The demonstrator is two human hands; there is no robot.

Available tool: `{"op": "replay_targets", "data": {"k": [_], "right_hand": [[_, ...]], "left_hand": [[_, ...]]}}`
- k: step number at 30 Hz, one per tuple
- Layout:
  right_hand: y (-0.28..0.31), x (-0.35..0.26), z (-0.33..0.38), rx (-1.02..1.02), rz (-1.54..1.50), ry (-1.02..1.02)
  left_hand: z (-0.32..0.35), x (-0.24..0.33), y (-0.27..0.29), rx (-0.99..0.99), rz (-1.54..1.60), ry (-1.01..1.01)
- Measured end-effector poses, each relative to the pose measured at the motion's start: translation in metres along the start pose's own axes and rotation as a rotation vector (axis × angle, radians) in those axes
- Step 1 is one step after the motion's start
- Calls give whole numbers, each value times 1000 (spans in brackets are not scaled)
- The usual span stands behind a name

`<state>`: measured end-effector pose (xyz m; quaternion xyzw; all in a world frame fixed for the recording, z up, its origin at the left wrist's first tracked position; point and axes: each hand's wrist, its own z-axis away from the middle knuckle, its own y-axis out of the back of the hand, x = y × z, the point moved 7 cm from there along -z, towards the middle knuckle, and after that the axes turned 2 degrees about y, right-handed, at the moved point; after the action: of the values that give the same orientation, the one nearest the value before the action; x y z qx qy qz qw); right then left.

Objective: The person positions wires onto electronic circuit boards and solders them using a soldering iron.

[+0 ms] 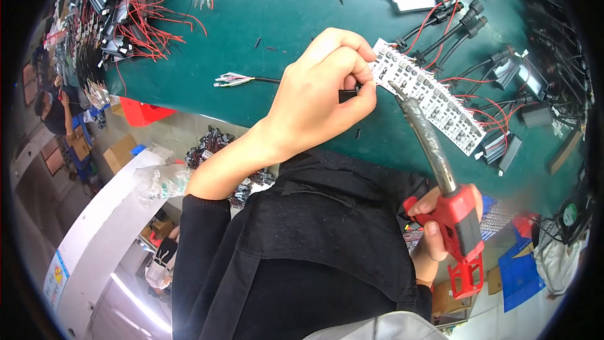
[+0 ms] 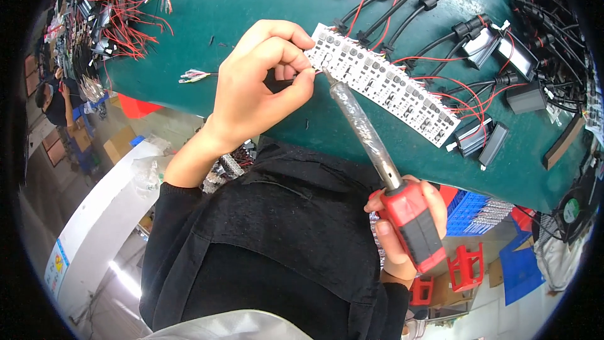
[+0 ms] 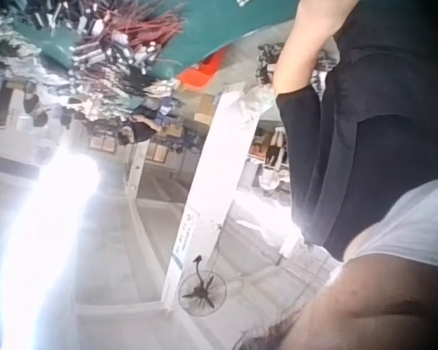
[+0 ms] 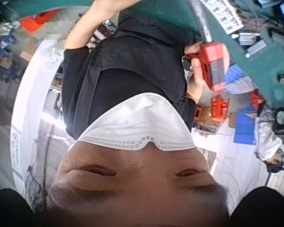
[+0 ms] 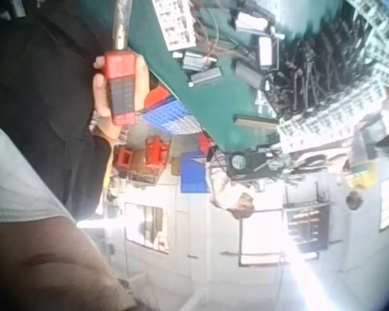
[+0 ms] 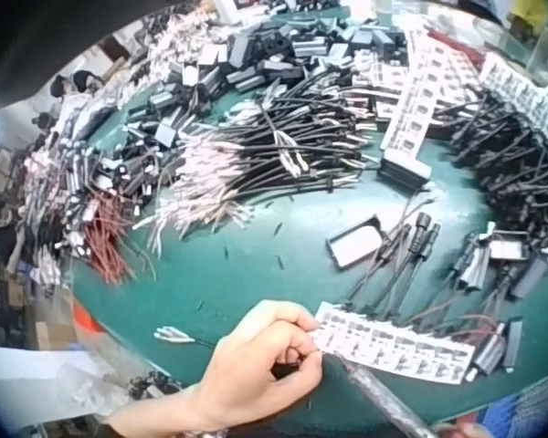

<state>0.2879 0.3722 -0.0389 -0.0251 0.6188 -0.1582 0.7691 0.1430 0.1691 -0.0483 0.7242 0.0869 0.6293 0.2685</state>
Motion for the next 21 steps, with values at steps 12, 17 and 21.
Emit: {"op": "replay_targets", "data": {"k": [12,17,21], "right_hand": [[-4,7,4,-70,244,32],[-3,9,5,-78,266,-6],[-6,3,5,-50,288,95]], "left_hand": [[-3,1,0,-1,13,-17],[-4,1,1,-15,18,-12],[-4,1,0,-27,24,6]]}}
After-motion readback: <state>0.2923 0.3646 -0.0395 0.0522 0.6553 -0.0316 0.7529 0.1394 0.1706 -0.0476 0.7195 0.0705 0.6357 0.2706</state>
